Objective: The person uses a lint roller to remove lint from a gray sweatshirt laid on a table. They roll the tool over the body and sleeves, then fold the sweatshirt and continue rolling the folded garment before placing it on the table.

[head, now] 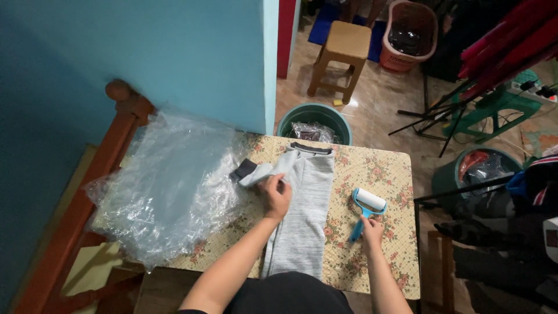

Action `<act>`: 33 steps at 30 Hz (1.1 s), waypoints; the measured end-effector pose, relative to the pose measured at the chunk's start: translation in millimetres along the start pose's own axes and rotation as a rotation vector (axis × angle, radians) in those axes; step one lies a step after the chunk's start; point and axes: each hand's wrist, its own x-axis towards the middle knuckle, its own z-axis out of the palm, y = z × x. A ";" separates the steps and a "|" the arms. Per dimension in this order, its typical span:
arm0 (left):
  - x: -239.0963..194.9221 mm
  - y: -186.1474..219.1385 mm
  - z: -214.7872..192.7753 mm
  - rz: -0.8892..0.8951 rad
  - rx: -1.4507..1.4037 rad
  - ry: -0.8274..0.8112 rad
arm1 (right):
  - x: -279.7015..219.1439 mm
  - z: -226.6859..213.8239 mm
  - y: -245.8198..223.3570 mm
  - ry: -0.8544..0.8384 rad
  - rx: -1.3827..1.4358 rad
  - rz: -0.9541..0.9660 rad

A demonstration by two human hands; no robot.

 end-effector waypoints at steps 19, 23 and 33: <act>-113.3 4.3 -91.3 -0.334 0.154 -1.134 | -124.3 66.0 -56.5 -0.655 -0.351 -0.268; -119.7 -13.4 -90.1 -0.375 0.161 -1.104 | -119.5 73.3 -47.5 -0.631 -0.670 -0.533; -138.1 -47.6 -68.9 -0.321 0.200 -1.097 | -125.9 32.5 -49.3 -0.973 0.355 -0.199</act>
